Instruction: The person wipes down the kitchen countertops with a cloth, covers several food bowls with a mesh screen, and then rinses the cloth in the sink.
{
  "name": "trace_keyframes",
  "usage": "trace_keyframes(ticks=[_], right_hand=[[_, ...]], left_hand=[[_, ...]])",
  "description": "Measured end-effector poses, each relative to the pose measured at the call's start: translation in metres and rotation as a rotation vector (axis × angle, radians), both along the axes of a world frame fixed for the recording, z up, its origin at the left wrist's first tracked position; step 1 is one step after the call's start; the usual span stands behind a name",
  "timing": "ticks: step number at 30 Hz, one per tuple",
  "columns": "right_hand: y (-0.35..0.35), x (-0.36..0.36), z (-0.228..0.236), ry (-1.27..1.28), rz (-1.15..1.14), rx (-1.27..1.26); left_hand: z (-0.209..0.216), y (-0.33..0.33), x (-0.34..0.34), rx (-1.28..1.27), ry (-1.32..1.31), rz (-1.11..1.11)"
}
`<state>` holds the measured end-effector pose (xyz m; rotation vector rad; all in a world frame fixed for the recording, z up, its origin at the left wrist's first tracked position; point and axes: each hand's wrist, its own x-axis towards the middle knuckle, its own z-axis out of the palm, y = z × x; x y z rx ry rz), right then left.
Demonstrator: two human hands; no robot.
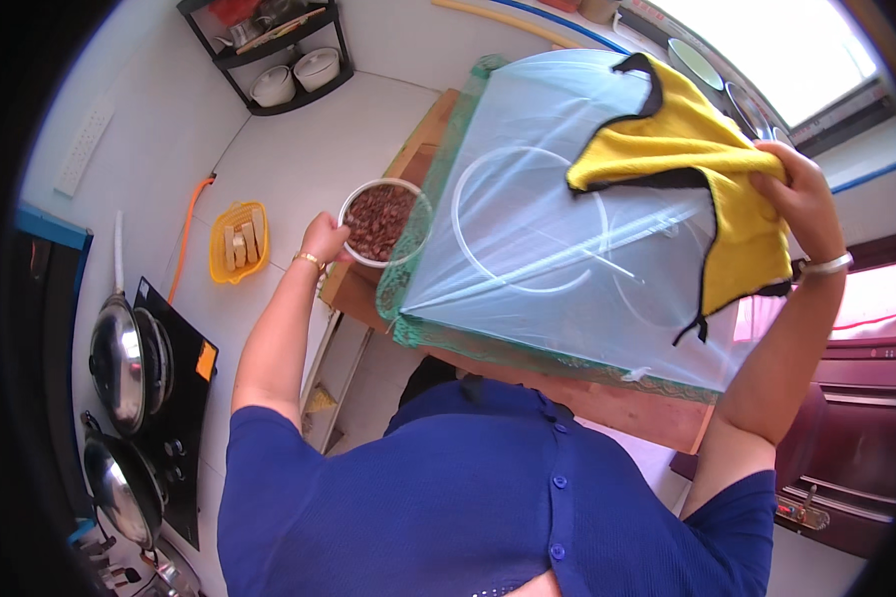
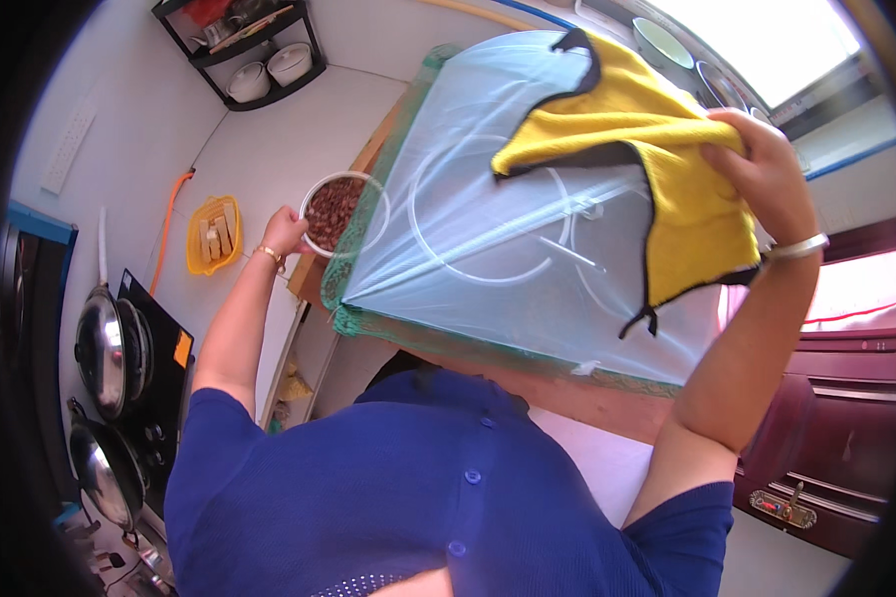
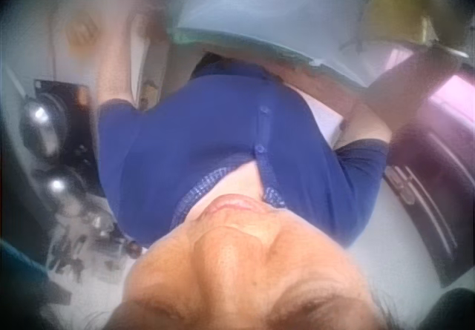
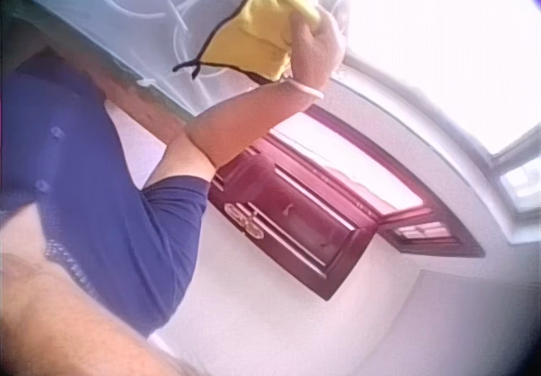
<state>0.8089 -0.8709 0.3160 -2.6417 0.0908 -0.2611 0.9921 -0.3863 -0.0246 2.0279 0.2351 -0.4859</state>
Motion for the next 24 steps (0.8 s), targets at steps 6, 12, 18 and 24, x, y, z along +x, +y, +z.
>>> trace_keyframes(ticks=[6, 12, 18, 24], right_hand=[[0.006, -0.012, -0.026, -0.040, 0.054, -0.071], [0.012, -0.024, -0.041, -0.038, -0.061, -0.045], [0.006, -0.043, -0.046, -0.085, -0.112, -0.032], [0.000, -0.051, -0.042, -0.112, -0.167, 0.061]], left_hand=[[-0.028, 0.008, -0.100, 0.030, 0.050, 0.054], [-0.046, -0.001, -0.130, -0.138, 0.155, 0.091], [-0.024, 0.004, -0.124, 0.357, -0.359, -0.093], [-0.032, -0.077, -0.087, 0.082, -0.732, -0.354]])
